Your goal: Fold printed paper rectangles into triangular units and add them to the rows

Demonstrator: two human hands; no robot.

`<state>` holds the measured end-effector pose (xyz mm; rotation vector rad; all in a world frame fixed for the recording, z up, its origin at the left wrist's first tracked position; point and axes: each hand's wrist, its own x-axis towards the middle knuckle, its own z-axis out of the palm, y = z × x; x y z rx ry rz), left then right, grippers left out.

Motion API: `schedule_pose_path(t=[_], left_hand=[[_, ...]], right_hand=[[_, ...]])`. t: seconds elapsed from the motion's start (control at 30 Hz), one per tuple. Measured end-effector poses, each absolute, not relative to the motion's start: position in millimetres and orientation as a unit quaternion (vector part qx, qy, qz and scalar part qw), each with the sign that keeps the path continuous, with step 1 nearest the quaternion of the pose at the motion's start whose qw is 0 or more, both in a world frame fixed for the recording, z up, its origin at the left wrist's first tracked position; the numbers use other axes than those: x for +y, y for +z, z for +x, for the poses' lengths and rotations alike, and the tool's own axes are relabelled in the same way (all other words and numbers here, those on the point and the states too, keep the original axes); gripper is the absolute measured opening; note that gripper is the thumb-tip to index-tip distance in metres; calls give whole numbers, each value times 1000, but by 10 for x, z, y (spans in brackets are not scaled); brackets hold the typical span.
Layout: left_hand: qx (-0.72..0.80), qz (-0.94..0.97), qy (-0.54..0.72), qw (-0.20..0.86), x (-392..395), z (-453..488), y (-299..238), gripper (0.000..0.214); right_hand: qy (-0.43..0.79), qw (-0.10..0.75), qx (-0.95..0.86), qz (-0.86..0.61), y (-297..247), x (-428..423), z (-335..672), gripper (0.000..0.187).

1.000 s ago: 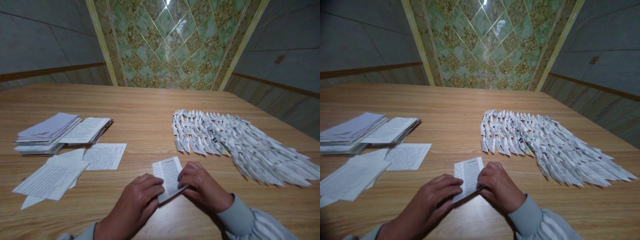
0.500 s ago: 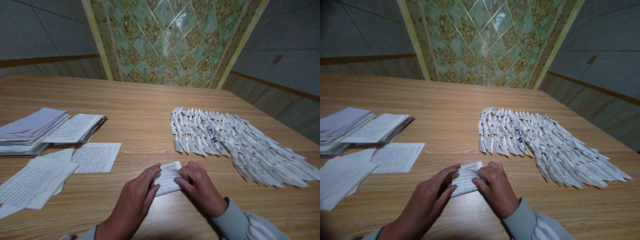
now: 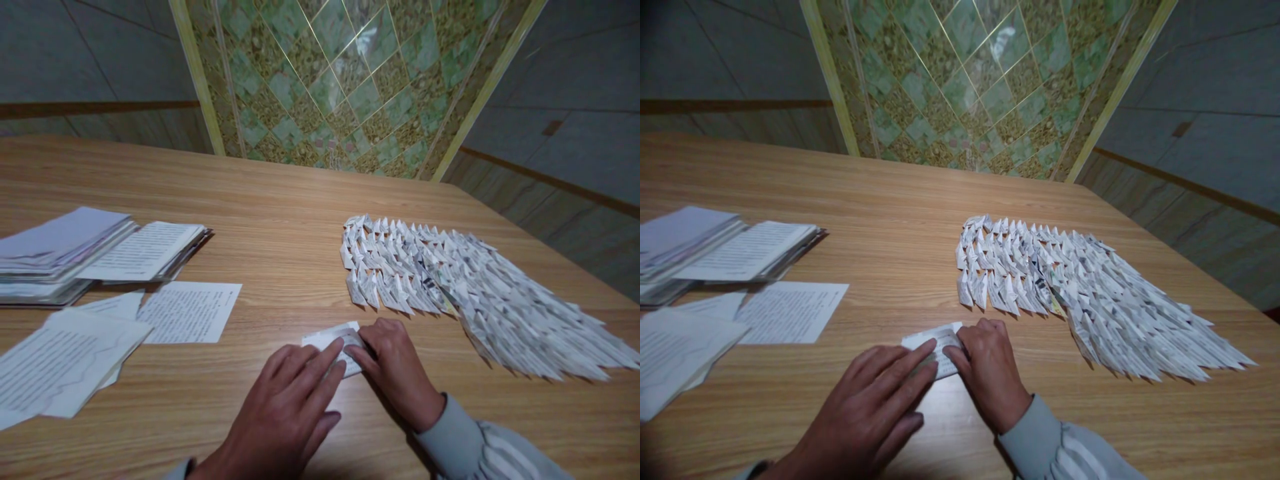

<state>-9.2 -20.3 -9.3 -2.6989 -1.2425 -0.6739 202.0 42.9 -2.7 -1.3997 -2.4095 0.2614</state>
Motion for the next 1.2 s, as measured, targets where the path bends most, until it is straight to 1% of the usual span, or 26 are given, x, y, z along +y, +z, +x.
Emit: schedule_pose_path(t=[0.1, 0.13, 0.2, 0.27, 0.5, 0.77, 0.9, 1.03, 1.1, 1.17, 1.2], left_hand=[[-382, -909, -165, -13, -231, -69, -174, 72], [-382, -912, -146, -37, -235, -65, -205, 79], [-379, -915, -113, -78, -241, -61, -265, 88], [-372, -917, -100, -107, -246, -62, -326, 92], [-372, -913, -108, -128, -253, -84, -480, 91], [-381, -914, -76, -121, -246, -68, -519, 99], [-378, -914, -73, -125, -257, -57, -531, 98], [-392, -907, -61, -141, -239, -30, -460, 91], [-391, -907, -53, -148, -220, -18, -383, 90], [-389, -907, -44, -156, -204, -12, -290, 90], [-388, -907, -39, -160, -201, -11, -246, 89]], right_hand=[[78, 160, -847, -501, -17, 428, 2002, 21], [75, 160, -847, -502, -17, 427, 2001, 22], [70, 165, -848, -498, -22, 426, 2003, 22], [64, 174, -851, -491, -34, 426, 2009, 22], [37, 197, -855, -479, -93, 430, 2009, 24], [13, 164, -838, -521, -108, 414, 1965, 21], [12, 165, -838, -521, -92, 406, 1940, 20], [2, 155, -838, -523, -75, 406, 1937, 18], [-2, 156, -832, -532, -53, 409, 1953, 14], [-5, 175, -827, -535, -15, 404, 1969, 7], [-7, 191, -826, -531, 9, 394, 1973, 9]])
